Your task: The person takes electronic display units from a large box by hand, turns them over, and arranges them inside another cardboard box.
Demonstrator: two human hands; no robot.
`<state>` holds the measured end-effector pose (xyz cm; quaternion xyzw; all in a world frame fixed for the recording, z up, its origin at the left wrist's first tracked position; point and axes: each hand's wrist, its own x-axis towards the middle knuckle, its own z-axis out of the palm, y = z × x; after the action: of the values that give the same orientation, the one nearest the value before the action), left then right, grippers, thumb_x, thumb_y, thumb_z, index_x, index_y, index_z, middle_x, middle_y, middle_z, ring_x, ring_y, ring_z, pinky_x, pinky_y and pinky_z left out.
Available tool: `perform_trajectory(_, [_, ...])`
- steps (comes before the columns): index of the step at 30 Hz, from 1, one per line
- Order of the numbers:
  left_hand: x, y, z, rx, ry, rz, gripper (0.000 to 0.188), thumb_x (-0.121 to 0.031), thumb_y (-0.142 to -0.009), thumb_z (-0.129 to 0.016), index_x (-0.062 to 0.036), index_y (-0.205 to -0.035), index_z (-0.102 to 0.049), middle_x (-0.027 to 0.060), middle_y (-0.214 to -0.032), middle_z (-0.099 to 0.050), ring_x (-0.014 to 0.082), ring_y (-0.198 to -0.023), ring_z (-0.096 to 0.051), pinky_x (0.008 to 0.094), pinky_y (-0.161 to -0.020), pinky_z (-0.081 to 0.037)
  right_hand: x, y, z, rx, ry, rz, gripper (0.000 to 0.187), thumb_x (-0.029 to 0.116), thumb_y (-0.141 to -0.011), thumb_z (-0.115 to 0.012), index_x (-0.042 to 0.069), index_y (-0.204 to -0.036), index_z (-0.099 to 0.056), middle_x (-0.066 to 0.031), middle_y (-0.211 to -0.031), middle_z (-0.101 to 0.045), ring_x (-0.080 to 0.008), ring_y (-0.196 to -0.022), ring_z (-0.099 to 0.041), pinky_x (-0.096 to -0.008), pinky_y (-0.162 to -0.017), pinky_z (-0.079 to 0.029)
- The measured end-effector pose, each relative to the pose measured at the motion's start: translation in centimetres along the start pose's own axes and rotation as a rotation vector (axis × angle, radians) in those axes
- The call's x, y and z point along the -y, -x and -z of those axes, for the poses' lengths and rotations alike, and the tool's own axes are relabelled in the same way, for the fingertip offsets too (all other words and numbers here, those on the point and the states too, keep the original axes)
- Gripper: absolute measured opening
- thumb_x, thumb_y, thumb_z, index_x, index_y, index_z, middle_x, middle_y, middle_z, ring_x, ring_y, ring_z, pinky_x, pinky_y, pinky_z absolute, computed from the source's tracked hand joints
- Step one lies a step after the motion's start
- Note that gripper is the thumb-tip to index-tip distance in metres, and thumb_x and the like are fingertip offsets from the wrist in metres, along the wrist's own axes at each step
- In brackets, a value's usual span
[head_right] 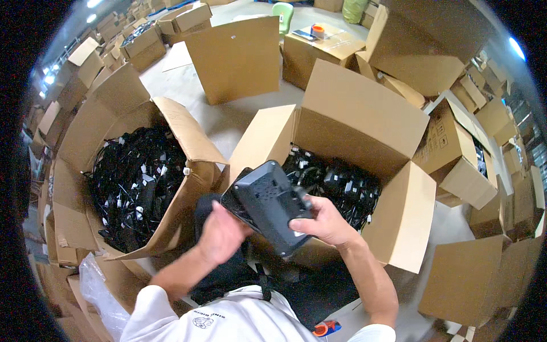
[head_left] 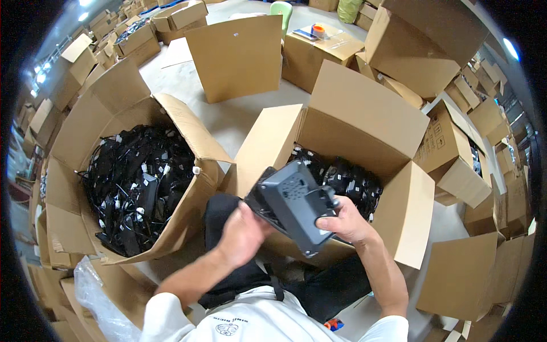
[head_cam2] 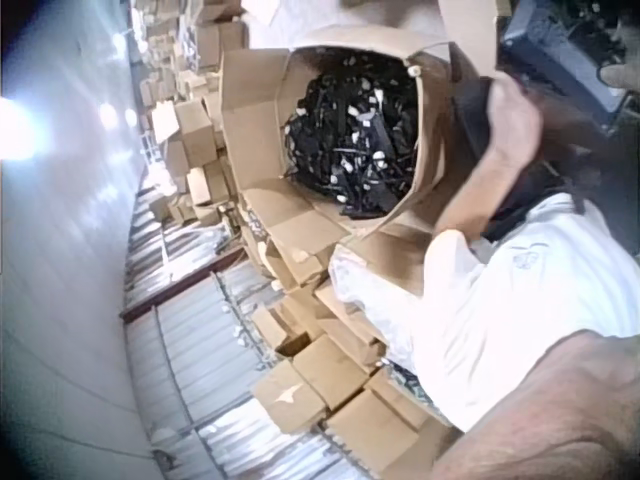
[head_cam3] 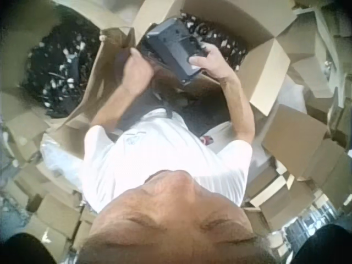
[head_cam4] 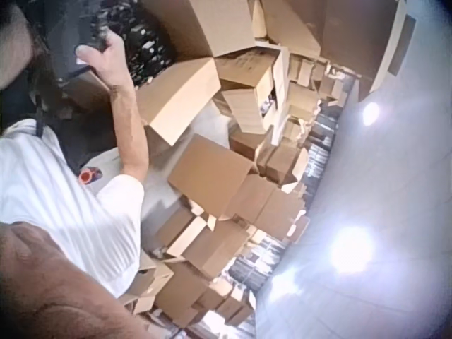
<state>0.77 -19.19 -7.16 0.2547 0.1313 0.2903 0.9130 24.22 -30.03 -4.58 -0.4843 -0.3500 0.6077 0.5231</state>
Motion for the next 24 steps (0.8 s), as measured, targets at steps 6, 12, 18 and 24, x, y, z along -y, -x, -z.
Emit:
perform_trajectory(6, [4.5,-1.1,-2.1,-0.202,-0.057,-0.019,0.057,-0.030,-0.093,-0.072,-0.0044,-0.137,-0.046,0.0090,-0.132,-0.058,0.0209,-0.119,-0.059,0.0410,-0.104,-0.047,0.6,0.6,-2.2,-0.086,0.792,0.279,0.052,0.031,-0.081,-0.082,-0.010,-0.108,-0.064,-0.0252,-0.136,-0.052,-0.0341,-0.121,-0.055,-0.0412,-0.103,-0.044])
perform_trajectory(12, [2.7,-2.3,-0.2,-0.190,-0.245,-0.037,0.050,-0.018,-0.091,-0.072,-0.0017,-0.132,-0.050,0.0106,-0.116,-0.065,0.0218,-0.104,-0.065,0.0380,-0.094,-0.054,2.1,7.1,-0.9,-0.305,0.497,0.164,0.046,0.025,-0.085,-0.079,-0.006,-0.115,-0.062,-0.0242,-0.132,-0.060,-0.0306,-0.123,-0.060,-0.0406,-0.100,-0.051])
perform_trajectory(18, [5.4,-2.0,-1.3,0.173,-0.540,0.371,0.069,-0.030,-0.083,-0.075,0.0002,-0.138,-0.045,0.0110,-0.122,-0.062,0.0204,-0.107,-0.065,0.0375,-0.095,-0.054,0.7,2.0,-0.6,-0.222,0.828,0.511,0.068,0.052,-0.097,-0.059,-0.005,-0.134,-0.049,-0.0185,-0.134,-0.054,-0.0272,-0.123,-0.055,-0.0380,-0.107,-0.042])
perform_trajectory(24, [5.1,-2.0,-2.7,-0.107,-0.488,0.364,0.067,-0.037,-0.081,-0.077,-0.0012,-0.132,-0.052,0.0087,-0.115,-0.066,0.0195,-0.102,-0.067,0.0358,-0.088,-0.057,-2.2,2.1,2.1,0.010,0.002,0.138,0.085,0.056,-0.097,-0.058,0.000,-0.151,-0.025,-0.0176,-0.139,-0.049,-0.0223,-0.125,-0.052,-0.0360,-0.105,-0.042])
